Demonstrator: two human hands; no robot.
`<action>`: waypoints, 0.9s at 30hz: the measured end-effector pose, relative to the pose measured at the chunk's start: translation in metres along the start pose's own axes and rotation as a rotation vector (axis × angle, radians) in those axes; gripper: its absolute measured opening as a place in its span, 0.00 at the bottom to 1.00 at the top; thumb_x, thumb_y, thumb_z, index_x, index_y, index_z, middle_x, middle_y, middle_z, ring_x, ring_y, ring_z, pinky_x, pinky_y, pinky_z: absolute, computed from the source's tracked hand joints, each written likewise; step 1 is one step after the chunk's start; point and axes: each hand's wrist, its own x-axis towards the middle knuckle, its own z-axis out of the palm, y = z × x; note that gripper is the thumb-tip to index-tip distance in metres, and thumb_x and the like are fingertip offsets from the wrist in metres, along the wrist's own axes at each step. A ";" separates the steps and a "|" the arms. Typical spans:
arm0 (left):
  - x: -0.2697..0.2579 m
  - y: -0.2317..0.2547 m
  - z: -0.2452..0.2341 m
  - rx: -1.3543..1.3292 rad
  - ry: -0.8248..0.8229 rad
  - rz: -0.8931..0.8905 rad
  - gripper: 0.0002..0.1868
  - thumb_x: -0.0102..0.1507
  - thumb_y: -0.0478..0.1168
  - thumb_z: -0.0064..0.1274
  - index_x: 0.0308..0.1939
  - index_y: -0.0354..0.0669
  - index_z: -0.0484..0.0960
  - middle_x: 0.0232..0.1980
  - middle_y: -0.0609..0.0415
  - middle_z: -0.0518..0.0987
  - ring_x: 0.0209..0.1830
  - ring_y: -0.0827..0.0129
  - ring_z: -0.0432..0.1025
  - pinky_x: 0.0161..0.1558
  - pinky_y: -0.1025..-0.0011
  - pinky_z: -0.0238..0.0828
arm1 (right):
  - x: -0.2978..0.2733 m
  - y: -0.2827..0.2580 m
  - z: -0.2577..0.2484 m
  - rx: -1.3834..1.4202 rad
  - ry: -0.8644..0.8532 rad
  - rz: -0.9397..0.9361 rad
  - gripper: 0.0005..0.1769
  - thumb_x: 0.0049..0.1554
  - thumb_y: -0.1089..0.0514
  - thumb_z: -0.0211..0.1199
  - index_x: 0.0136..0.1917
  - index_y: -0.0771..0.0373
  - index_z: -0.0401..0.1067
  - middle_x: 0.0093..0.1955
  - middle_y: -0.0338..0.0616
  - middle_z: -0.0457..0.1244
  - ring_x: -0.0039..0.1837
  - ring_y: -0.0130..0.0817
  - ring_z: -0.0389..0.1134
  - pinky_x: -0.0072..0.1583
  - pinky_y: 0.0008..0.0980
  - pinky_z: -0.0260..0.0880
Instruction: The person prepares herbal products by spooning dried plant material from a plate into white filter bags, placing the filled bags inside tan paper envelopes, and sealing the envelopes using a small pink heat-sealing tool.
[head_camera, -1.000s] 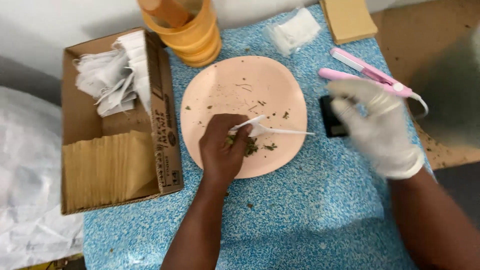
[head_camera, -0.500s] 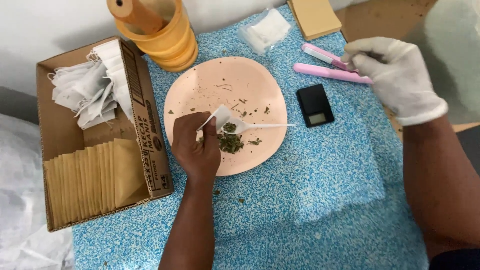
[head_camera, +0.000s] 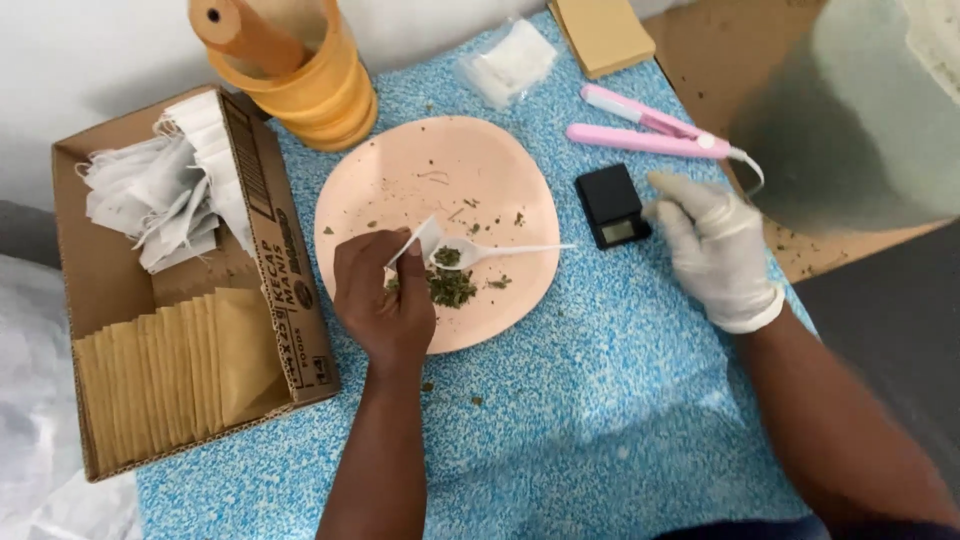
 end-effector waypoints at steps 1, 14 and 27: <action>0.000 0.000 0.000 0.007 0.001 0.002 0.07 0.65 0.24 0.54 0.46 0.37 0.80 0.41 0.50 0.76 0.44 0.54 0.74 0.44 0.59 0.73 | -0.002 0.004 0.003 0.003 -0.005 -0.020 0.13 0.63 0.70 0.63 0.62 0.67 0.78 0.43 0.50 0.70 0.50 0.46 0.71 0.56 0.40 0.72; 0.001 -0.001 -0.001 0.065 -0.015 0.004 0.06 0.66 0.25 0.54 0.45 0.36 0.80 0.40 0.48 0.76 0.42 0.54 0.74 0.42 0.58 0.73 | -0.003 0.014 0.010 -0.059 -0.019 -0.027 0.15 0.64 0.63 0.63 0.64 0.64 0.77 0.41 0.44 0.70 0.51 0.48 0.71 0.58 0.45 0.71; 0.000 0.003 0.001 0.062 -0.051 -0.019 0.06 0.67 0.27 0.54 0.45 0.38 0.79 0.40 0.49 0.76 0.41 0.54 0.74 0.42 0.57 0.72 | -0.002 0.015 0.005 -0.246 -0.107 0.038 0.20 0.65 0.60 0.62 0.70 0.55 0.75 0.42 0.38 0.70 0.55 0.45 0.70 0.63 0.46 0.68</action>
